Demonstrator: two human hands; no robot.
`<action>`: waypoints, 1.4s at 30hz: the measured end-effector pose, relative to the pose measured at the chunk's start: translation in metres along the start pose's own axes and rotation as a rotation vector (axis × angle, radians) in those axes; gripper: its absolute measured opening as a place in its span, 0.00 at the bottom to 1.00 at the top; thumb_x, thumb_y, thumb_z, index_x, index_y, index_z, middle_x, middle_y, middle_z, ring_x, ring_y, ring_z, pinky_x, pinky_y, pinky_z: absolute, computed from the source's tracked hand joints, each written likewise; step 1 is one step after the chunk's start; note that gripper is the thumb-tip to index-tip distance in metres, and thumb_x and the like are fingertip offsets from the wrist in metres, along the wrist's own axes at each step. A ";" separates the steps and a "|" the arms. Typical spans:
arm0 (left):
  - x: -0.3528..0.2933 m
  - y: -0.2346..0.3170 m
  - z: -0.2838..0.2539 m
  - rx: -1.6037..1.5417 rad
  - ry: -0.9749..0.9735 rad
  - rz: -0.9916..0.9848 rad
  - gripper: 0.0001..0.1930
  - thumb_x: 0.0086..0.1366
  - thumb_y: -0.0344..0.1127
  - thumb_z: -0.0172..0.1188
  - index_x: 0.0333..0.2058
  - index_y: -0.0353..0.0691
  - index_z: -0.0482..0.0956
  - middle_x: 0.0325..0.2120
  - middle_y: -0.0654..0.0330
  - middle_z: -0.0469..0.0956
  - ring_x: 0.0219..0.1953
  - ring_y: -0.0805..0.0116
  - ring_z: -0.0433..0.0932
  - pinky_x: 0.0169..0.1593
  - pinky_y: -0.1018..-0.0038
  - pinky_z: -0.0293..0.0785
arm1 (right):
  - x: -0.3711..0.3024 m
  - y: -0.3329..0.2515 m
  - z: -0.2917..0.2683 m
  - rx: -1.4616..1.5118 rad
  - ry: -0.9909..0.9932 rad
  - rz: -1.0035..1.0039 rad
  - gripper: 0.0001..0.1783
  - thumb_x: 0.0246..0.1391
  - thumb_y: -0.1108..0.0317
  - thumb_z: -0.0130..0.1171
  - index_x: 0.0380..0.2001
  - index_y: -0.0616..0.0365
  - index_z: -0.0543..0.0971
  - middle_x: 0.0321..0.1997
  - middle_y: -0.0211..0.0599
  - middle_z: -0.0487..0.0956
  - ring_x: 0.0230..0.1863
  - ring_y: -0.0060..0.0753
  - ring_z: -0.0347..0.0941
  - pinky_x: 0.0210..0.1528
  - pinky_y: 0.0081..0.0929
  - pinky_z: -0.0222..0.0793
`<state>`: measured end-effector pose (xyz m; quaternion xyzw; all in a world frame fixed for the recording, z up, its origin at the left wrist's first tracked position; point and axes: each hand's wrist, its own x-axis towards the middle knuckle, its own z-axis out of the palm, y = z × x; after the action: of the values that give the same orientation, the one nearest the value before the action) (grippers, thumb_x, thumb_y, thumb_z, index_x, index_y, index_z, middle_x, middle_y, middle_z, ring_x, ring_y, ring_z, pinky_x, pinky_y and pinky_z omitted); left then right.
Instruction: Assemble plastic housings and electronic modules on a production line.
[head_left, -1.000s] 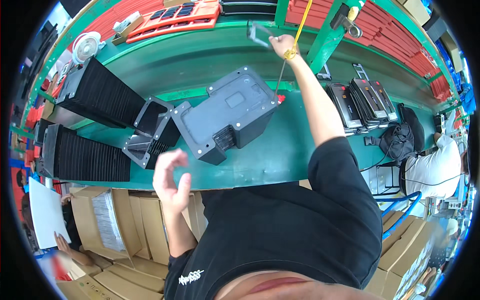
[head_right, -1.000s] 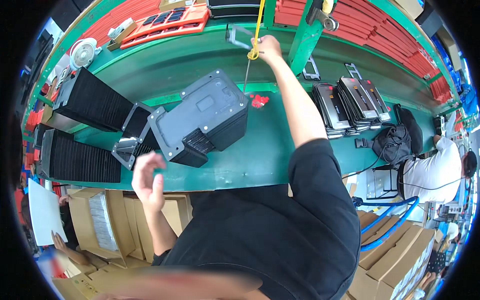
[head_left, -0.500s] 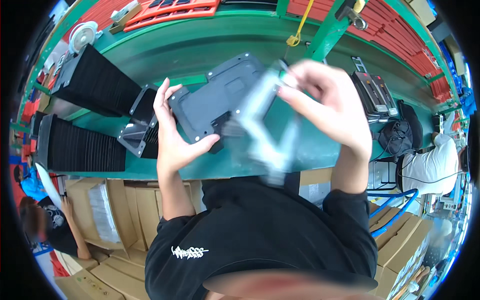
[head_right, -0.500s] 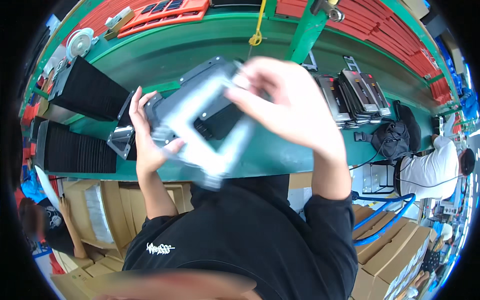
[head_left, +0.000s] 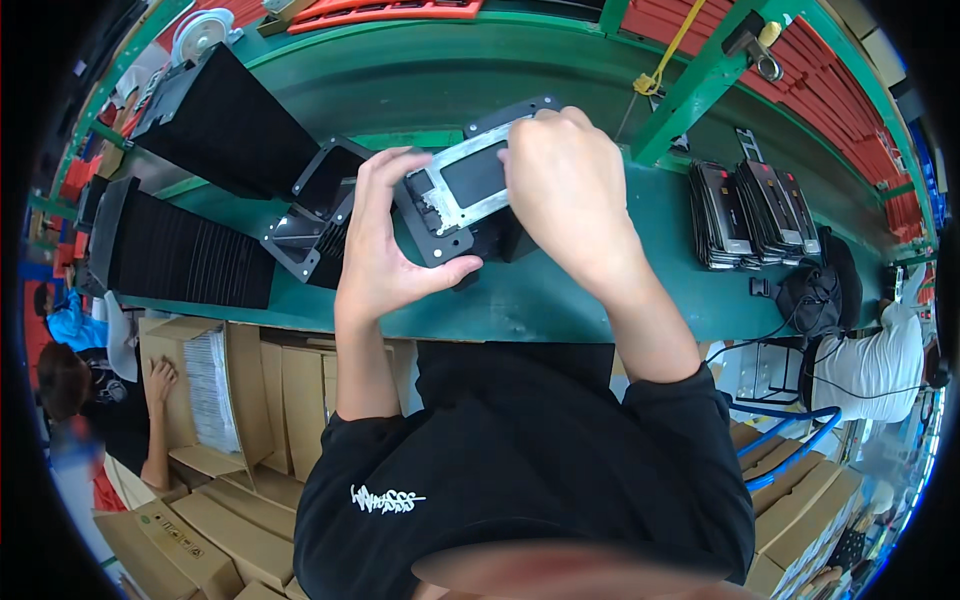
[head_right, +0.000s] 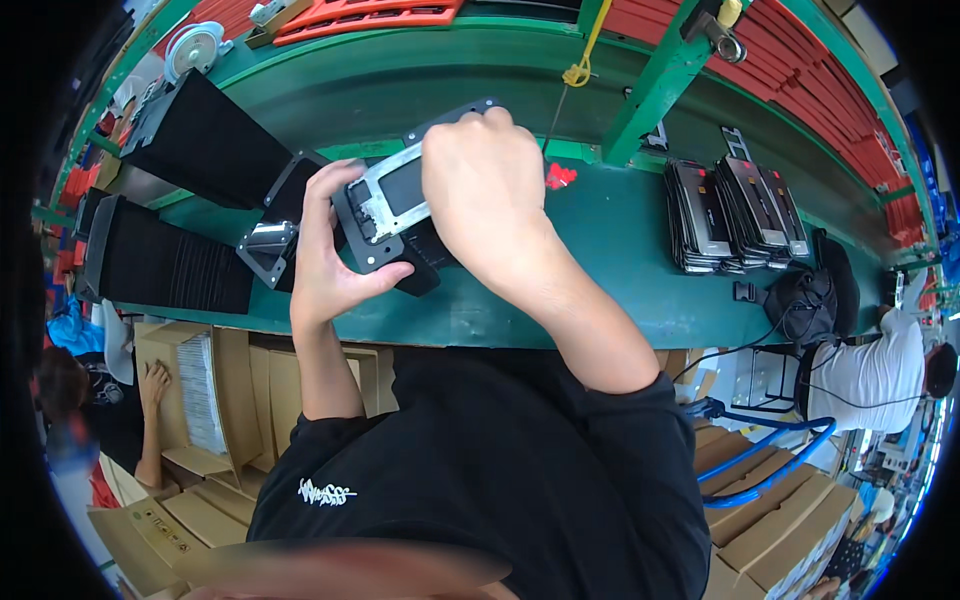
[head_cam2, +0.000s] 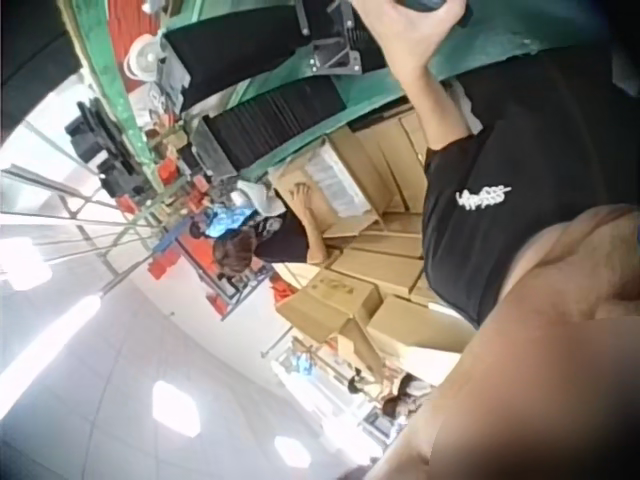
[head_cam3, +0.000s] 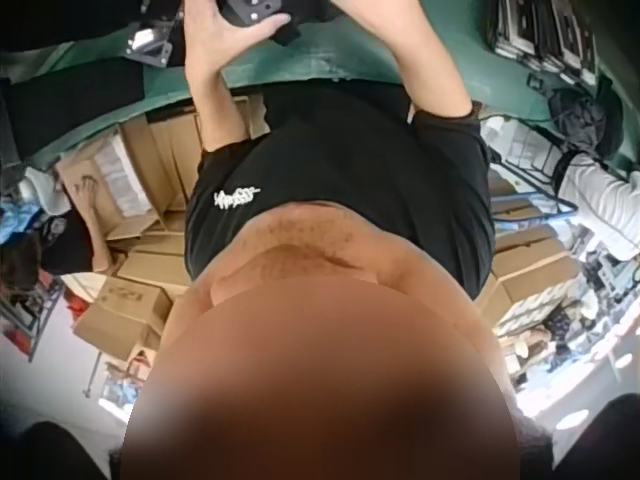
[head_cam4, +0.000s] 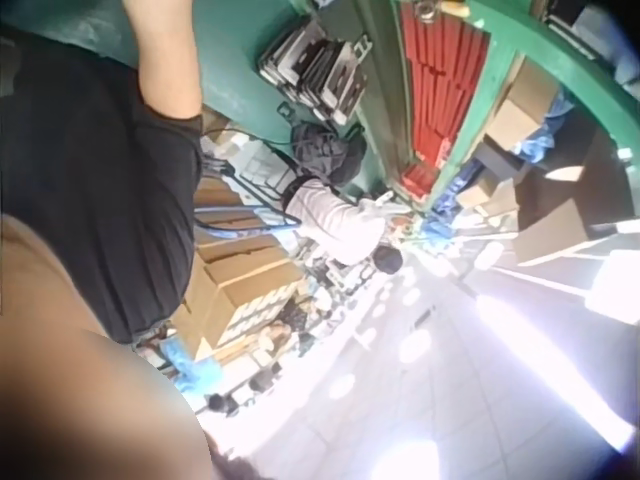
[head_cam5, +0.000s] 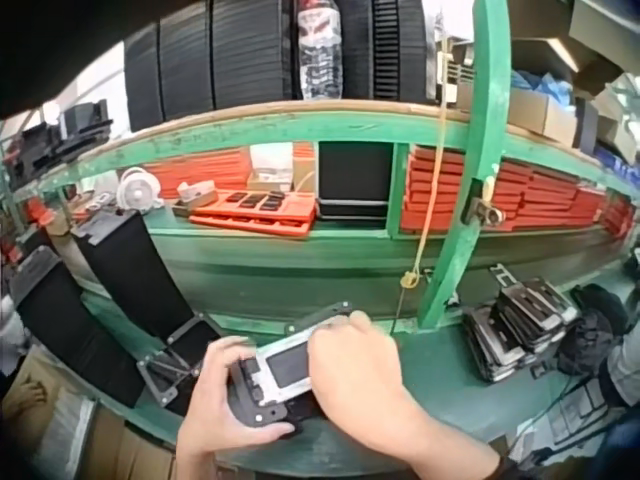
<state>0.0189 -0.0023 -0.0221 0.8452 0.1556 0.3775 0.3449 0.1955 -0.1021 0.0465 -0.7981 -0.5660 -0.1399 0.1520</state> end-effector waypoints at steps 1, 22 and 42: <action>0.003 0.000 -0.003 -0.014 -0.017 0.009 0.49 0.37 0.48 0.81 0.59 0.37 0.69 0.60 0.46 0.65 0.62 0.50 0.68 0.64 0.59 0.64 | -0.001 0.003 -0.001 0.023 0.011 -0.040 0.11 0.50 0.65 0.67 0.24 0.63 0.84 0.29 0.48 0.83 0.37 0.49 0.81 0.37 0.43 0.78; -0.025 -0.002 0.022 0.043 0.469 0.669 0.30 0.62 0.46 0.62 0.57 0.31 0.68 0.54 0.39 0.73 0.55 0.42 0.75 0.61 0.48 0.71 | -0.183 0.232 0.052 -0.251 0.455 0.425 0.17 0.52 0.73 0.67 0.46 0.61 0.82 0.45 0.46 0.84 0.48 0.45 0.81 0.49 0.35 0.75; -0.081 0.023 0.168 -0.190 -0.410 0.173 0.52 0.60 0.33 0.65 0.74 0.37 0.38 0.60 0.39 0.58 0.57 0.40 0.67 0.51 0.55 0.76 | -0.172 0.072 0.040 1.859 0.119 0.191 0.11 0.66 0.66 0.60 0.43 0.62 0.73 0.43 0.32 0.70 0.42 0.21 0.67 0.46 0.22 0.69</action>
<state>0.0898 -0.1393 -0.1291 0.8781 -0.0270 0.2394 0.4135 0.2105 -0.2569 -0.0638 -0.3909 -0.3742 0.3412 0.7686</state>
